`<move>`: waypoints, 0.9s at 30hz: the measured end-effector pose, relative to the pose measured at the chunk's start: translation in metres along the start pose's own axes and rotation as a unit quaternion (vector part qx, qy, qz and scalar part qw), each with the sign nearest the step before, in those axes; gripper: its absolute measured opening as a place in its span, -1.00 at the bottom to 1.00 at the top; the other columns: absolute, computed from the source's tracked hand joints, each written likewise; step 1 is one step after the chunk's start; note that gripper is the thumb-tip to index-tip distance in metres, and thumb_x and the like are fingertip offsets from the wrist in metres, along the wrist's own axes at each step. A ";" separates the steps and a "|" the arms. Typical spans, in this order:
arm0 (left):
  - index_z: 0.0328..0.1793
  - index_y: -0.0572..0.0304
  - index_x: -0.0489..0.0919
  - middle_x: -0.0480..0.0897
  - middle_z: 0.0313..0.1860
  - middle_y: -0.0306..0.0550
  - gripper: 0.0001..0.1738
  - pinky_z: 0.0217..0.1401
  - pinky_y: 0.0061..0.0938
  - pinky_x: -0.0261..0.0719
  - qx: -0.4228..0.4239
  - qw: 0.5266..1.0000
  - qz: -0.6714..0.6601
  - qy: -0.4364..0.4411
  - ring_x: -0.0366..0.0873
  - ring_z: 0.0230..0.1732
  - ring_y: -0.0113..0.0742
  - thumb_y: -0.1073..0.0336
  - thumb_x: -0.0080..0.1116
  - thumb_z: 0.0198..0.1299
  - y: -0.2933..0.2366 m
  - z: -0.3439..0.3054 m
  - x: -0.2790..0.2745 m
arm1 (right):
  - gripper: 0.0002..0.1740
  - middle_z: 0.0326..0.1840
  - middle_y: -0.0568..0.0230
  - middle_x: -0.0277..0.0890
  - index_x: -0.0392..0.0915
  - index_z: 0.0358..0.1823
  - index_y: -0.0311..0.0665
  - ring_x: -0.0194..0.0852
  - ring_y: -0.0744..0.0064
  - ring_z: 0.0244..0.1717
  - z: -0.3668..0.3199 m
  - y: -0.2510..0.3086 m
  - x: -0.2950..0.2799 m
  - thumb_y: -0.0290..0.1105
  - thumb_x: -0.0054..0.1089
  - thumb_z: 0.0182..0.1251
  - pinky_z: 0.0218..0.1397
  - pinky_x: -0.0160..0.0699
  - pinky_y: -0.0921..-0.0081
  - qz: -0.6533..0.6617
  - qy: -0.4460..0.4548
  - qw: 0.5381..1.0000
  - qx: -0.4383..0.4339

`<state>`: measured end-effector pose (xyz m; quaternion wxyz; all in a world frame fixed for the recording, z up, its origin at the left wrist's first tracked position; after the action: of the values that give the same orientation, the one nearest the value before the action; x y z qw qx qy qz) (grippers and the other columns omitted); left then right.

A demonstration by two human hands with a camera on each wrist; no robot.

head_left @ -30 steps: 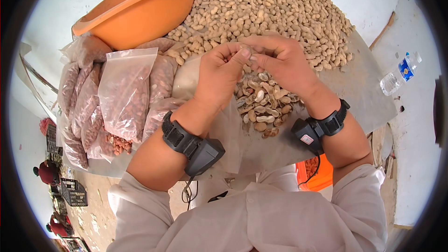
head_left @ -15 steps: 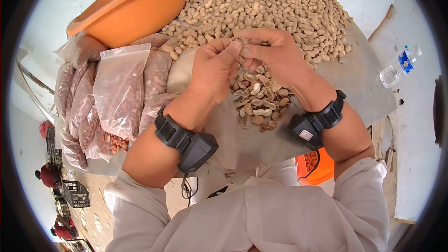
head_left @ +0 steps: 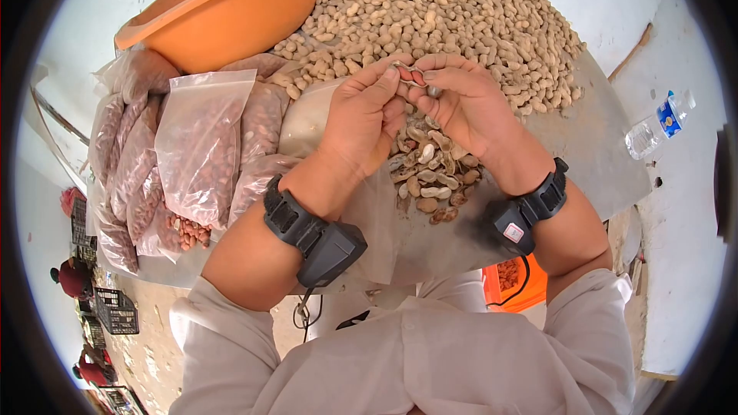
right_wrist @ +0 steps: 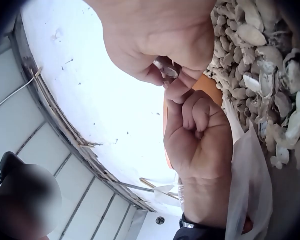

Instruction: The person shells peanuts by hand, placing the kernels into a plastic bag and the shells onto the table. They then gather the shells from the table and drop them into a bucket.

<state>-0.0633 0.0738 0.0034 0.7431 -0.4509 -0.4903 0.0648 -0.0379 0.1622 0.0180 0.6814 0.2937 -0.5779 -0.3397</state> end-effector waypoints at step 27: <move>-0.21 0.26 0.48 0.34 -0.52 -0.29 -0.88 -0.64 -0.73 0.19 -0.066 0.980 -0.181 -0.043 0.24 -0.60 -0.56 0.37 0.09 0.22 -0.006 0.008 -0.018 | -0.88 -0.47 0.43 0.50 0.56 -0.31 -0.35 0.46 0.62 -0.40 -0.004 0.013 0.009 -0.45 0.14 0.16 -0.34 0.38 0.68 -0.545 0.176 0.819 0.017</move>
<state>-0.0813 0.0655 -0.0035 0.6894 -0.3989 -0.5988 -0.0840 -0.0318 0.1631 0.0330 0.4695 0.6274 -0.1996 -0.5882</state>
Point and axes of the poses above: each hand's wrist, its own z-axis towards the middle knuckle, its own x-axis out of the palm, y = z × x, the point moved 10 cm from there along z, towards the middle knuckle
